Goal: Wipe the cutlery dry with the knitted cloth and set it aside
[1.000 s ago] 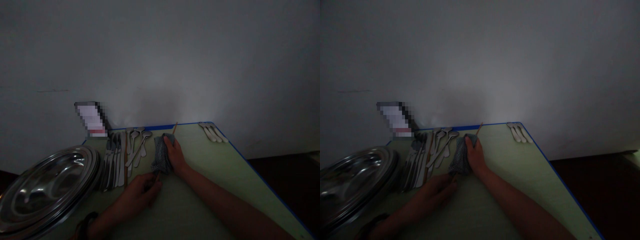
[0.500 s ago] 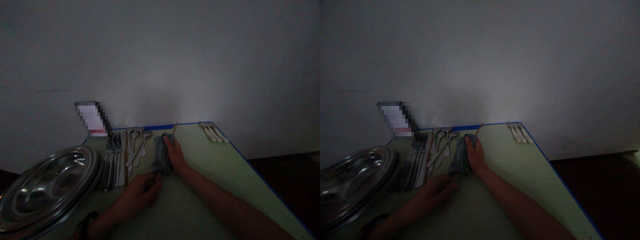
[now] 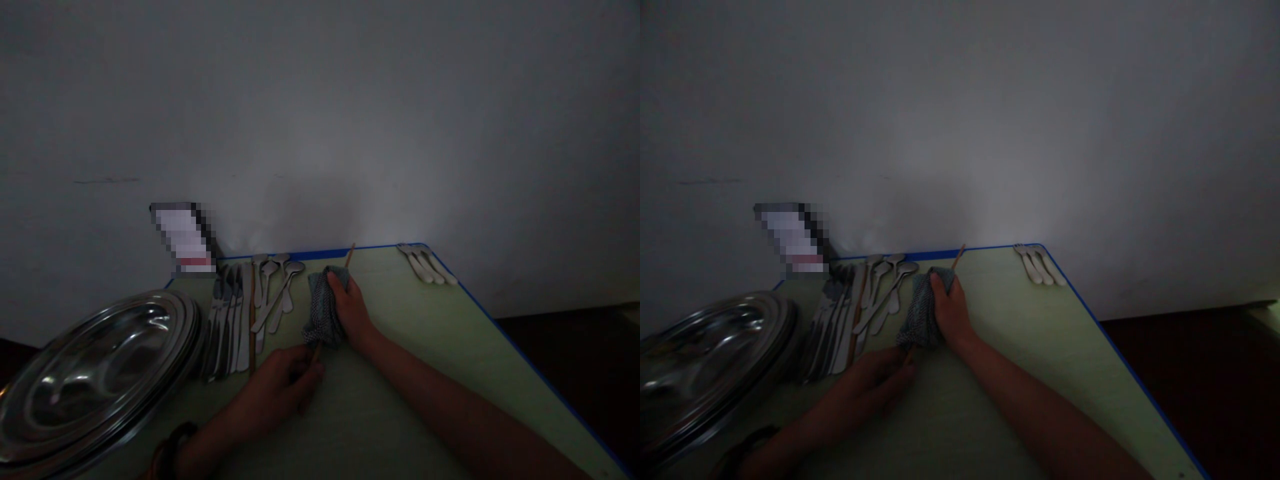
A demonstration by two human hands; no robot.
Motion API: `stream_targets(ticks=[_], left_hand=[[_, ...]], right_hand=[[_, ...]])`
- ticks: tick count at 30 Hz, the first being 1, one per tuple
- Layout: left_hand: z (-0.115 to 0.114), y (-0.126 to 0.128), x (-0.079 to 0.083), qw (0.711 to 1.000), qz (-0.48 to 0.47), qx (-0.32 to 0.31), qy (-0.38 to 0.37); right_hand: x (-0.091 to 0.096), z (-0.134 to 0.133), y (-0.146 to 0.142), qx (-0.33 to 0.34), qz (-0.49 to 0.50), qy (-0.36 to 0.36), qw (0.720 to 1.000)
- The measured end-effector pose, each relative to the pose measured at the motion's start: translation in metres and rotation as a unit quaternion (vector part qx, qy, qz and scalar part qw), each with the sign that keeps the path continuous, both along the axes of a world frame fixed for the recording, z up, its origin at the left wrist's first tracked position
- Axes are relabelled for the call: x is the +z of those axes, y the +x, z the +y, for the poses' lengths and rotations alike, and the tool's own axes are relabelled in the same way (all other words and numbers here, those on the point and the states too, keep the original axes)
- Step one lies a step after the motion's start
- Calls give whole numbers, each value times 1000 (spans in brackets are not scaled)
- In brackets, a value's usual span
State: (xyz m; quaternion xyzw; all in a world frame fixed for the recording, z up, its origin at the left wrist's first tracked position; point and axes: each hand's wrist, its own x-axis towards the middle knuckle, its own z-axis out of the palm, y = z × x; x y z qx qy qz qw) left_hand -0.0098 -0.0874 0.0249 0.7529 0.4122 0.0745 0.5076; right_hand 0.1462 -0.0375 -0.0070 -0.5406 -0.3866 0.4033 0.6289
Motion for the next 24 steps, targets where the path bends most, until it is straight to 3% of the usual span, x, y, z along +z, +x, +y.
stream_targets(ticks=[10, 17, 21, 24], left_hand=[[-2, 2, 3, 999, -10, 26, -22], [0, 2, 2, 1000, -8, 11, -26], [0, 1, 3, 1000, 1, 3, 8], [-3, 2, 2, 997, 37, -5, 71]], right_hand=[[2, 0, 0, -10, 6, -9, 1000], [-1, -1, -2, -8, 7, -8, 1000], [-1, 0, -1, -18, 25, -8, 999], [1, 9, 9, -35, 129, -38, 990]])
